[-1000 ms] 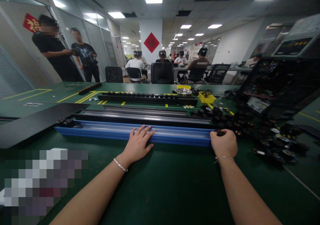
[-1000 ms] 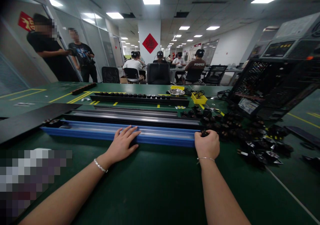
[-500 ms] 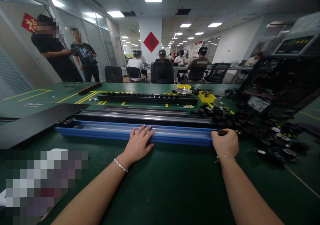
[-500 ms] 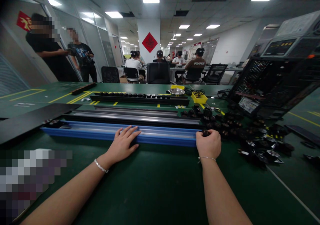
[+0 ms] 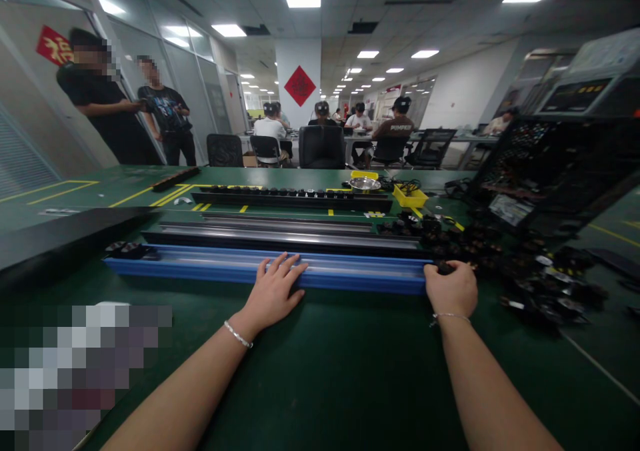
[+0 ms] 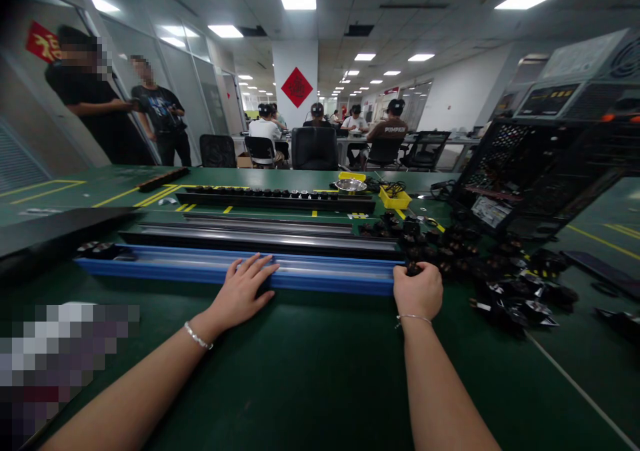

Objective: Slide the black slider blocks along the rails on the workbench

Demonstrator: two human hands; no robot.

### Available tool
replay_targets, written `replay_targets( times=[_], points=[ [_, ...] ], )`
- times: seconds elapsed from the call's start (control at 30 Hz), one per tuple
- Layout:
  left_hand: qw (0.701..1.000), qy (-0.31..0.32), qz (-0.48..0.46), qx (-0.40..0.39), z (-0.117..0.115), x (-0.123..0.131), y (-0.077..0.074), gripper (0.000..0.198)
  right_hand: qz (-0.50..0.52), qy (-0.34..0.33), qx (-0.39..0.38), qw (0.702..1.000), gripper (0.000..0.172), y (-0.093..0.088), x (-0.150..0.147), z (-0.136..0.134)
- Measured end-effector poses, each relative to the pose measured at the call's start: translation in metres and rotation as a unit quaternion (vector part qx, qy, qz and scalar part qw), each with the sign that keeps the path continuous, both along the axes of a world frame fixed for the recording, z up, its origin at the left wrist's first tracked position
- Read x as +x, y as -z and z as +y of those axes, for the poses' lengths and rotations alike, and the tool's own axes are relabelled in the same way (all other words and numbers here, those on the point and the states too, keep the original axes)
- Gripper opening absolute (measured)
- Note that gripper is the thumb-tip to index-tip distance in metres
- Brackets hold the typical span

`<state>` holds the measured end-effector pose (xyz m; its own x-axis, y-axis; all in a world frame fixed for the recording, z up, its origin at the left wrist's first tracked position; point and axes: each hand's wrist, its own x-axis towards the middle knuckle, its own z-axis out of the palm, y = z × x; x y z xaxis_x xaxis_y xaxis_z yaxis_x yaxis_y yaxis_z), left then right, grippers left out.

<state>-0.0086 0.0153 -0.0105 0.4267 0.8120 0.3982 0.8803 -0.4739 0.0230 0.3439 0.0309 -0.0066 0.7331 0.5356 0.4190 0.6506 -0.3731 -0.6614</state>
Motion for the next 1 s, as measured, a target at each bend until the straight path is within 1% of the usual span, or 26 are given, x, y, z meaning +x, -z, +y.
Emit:
replay_targets(
  times=[0.3, 0.6, 0.7, 0.8, 0.9, 1.0],
  points=[
    [1.0, 0.001, 0.002, 0.0, 0.0, 0.0, 0.0, 0.052, -0.005, 0.009, -0.013, 1.0, 0.036, 0.001, 0.004, 0.0],
    [1.0, 0.003, 0.0, 0.002, -0.001, 0.001, -0.001, 0.053, -0.011, 0.016, 0.002, 1.0, 0.036, 0.003, 0.011, 0.0],
    [1.0, 0.001, 0.0, 0.001, 0.0, 0.001, 0.0, 0.053, -0.007, 0.018, 0.005, 1.0, 0.034, 0.003, 0.014, 0.0],
    [1.0, 0.002, 0.0, 0.003, 0.0, 0.001, 0.0, 0.053, -0.002, 0.03, 0.001, 1.0, 0.037, 0.003, 0.022, -0.002],
    [1.0, 0.002, 0.001, 0.003, 0.001, 0.001, 0.0, 0.052, 0.018, 0.049, -0.019, 0.998, 0.04, 0.002, 0.034, -0.006],
    [1.0, 0.001, 0.003, 0.003, 0.001, 0.001, 0.0, 0.052, 0.041, 0.063, -0.063, 0.995, 0.043, -0.001, 0.044, -0.011]
  ],
)
